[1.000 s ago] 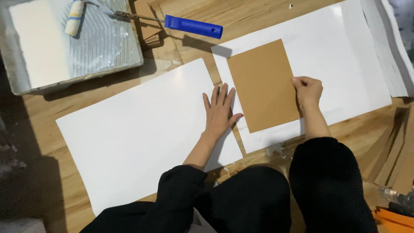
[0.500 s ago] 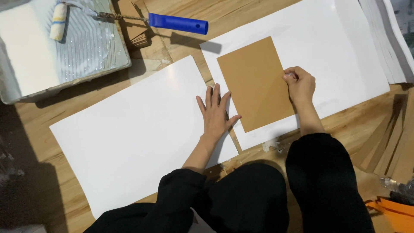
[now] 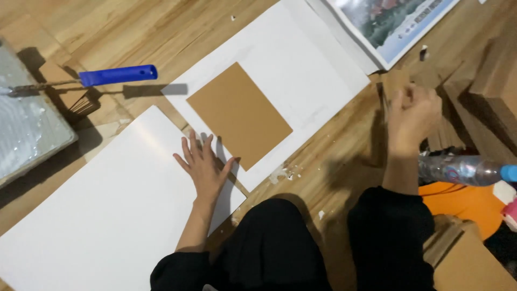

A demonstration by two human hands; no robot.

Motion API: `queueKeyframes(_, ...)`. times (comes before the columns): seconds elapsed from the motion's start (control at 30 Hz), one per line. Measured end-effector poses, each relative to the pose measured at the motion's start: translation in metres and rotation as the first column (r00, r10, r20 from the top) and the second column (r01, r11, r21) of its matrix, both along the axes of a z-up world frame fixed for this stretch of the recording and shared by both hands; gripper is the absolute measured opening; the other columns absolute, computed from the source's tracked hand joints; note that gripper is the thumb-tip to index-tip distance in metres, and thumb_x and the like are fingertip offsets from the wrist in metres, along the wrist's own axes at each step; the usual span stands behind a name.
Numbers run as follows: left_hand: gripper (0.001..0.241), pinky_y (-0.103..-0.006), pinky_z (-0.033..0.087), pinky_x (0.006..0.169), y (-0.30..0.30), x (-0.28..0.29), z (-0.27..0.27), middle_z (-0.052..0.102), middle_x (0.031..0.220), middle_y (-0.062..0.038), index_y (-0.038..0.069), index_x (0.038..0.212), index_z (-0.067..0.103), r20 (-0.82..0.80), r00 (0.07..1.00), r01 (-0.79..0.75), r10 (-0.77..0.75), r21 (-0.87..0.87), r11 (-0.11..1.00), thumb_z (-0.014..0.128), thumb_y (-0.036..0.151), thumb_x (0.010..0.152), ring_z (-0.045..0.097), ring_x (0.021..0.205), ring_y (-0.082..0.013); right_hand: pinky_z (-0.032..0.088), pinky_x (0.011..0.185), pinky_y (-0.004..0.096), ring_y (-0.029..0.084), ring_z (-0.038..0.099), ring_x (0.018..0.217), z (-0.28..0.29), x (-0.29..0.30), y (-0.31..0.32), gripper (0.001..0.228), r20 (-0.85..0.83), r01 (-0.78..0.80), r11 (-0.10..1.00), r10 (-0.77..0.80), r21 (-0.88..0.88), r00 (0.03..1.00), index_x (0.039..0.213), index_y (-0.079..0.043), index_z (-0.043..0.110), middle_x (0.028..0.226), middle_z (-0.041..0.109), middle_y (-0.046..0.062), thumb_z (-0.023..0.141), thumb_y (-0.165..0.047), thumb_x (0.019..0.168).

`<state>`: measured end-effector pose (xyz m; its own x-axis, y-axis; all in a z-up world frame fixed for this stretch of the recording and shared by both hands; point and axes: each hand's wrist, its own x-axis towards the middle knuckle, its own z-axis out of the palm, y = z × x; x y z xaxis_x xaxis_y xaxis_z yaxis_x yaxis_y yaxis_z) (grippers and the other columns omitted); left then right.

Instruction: The person sits on the floor and applies a white adhesive to a brown cardboard sheet using a paint roller. They then place the coated cardboard onto a larger white sheet and smooth it down. The person repeats this process, arranging multiple brown cardboard pieces side-by-side on the white sheet to form a pattern.

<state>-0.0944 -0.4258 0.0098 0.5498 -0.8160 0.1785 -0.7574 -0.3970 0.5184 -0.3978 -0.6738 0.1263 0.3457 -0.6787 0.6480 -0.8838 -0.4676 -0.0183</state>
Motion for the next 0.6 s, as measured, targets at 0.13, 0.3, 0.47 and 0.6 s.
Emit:
queueKeyframes(0.13, 0.057, -0.0642, 0.002, 0.101, 0.007, -0.016, -0.002, 0.018, 0.146, -0.013, 0.018, 0.124, 0.045, -0.020, 1.000, 0.011, -0.012, -0.053, 0.999, 0.050, 0.055, 0.081, 0.012, 0.135, -0.0369, 0.048, 0.066, 0.045, 0.037, 0.060, 0.082, 0.005, -0.049, 0.009, 0.032, -0.281, 0.538, 0.564, -0.481, 0.626, 0.831, 0.101, 0.000, 0.061, 0.092, 0.061, 0.022, 0.058, -0.030, 0.094)
queueKeyframes(0.3, 0.063, -0.0599, -0.007, 0.102, 0.012, -0.032, 0.005, 0.013, 0.147, -0.012, 0.019, 0.127, 0.040, -0.118, 0.992, 0.059, -0.039, 0.169, 0.984, 0.059, 0.050, 0.076, 0.001, 0.136, -0.0338, 0.050, 0.051, 0.045, 0.041, 0.063, 0.063, -0.059, -0.100, 0.002, 0.028, -0.157, 0.420, 0.627, -0.432, 0.656, 0.888, 0.084, 0.008, 0.066, 0.062, 0.060, 0.025, 0.072, -0.018, 0.079)
queueKeyframes(0.47, 0.058, -0.0587, -0.006, 0.103, 0.019, -0.032, 0.008, 0.016, 0.146, -0.010, 0.020, 0.126, 0.041, -0.100, 0.994, 0.064, -0.045, 0.196, 0.978, 0.057, 0.050, 0.078, 0.003, 0.136, -0.0312, 0.050, 0.059, 0.049, 0.043, 0.063, 0.073, -0.031, -0.078, 0.015, 0.044, -0.081, 0.447, 0.651, -0.511, 0.614, 0.856, 0.095, 0.011, 0.063, 0.075, 0.062, 0.030, 0.082, -0.021, 0.071)
queueKeyframes(0.6, 0.058, -0.0596, -0.004, 0.103, 0.020, -0.031, 0.005, 0.018, 0.145, -0.011, 0.022, 0.126, 0.041, -0.081, 0.997, 0.035, -0.019, 0.196, 0.980, 0.057, 0.050, 0.078, 0.005, 0.136, -0.0315, 0.049, 0.048, 0.038, 0.032, 0.062, 0.056, -0.037, -0.067, 0.020, 0.030, 0.031, 0.347, 0.805, -0.411, 0.480, 0.911, 0.083, 0.006, 0.066, 0.057, 0.059, 0.017, 0.080, -0.018, 0.070)
